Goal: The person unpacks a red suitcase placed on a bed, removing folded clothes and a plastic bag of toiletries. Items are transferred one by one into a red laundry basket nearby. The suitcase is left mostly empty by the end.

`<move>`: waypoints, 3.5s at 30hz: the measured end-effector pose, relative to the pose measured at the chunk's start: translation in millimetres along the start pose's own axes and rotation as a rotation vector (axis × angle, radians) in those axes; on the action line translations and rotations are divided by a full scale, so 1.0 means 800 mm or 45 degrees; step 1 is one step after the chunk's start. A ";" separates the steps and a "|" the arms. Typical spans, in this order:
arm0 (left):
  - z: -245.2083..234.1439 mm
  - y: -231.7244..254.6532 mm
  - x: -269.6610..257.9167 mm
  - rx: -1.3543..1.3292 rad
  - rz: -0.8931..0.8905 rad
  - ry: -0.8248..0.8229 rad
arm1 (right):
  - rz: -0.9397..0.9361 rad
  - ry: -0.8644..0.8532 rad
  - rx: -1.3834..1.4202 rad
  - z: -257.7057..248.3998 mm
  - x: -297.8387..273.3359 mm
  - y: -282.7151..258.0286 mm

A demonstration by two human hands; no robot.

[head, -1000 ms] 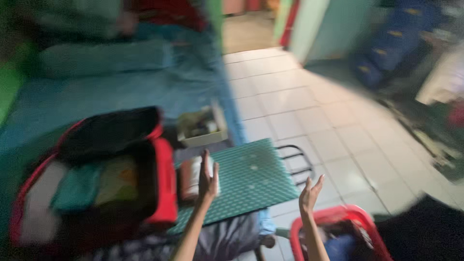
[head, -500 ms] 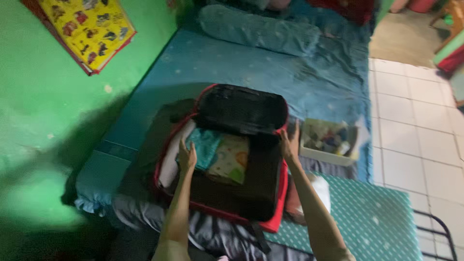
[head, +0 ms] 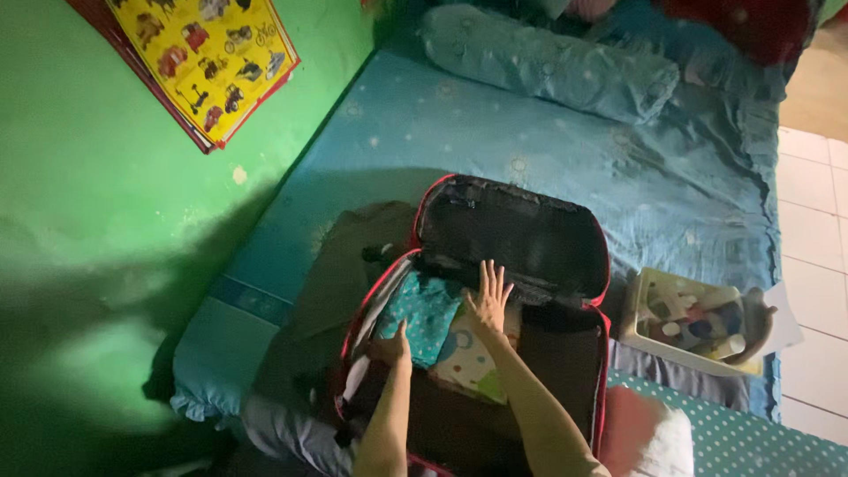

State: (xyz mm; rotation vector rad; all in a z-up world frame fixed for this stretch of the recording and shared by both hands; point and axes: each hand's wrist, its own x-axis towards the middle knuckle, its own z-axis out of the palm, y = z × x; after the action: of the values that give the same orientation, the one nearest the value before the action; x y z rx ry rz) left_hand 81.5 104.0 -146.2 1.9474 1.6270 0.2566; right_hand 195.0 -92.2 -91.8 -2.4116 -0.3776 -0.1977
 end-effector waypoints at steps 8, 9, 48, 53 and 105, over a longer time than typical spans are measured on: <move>-0.043 0.011 -0.036 -1.165 -0.213 -0.808 | 0.110 0.181 -0.013 0.005 0.007 -0.001; -0.048 0.009 -0.036 -1.265 -0.220 -0.900 | 0.141 0.160 -0.042 0.002 0.002 -0.002; -0.183 0.060 -0.086 -2.233 0.331 -1.764 | 0.924 -0.675 2.241 -0.227 -0.028 -0.120; -0.191 0.114 -0.113 -2.065 -0.113 -2.218 | 0.664 -0.738 2.213 -0.273 -0.039 -0.080; -0.132 0.158 -0.430 -1.729 0.106 -2.514 | 0.890 -0.295 1.699 -0.481 -0.302 0.353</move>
State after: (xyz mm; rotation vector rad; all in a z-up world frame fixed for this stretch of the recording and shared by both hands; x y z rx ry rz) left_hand 52.9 -200.1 82.1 0.4169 -0.1546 -0.3940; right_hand 40.1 -600.6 -29.0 -1.1069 0.2282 0.5069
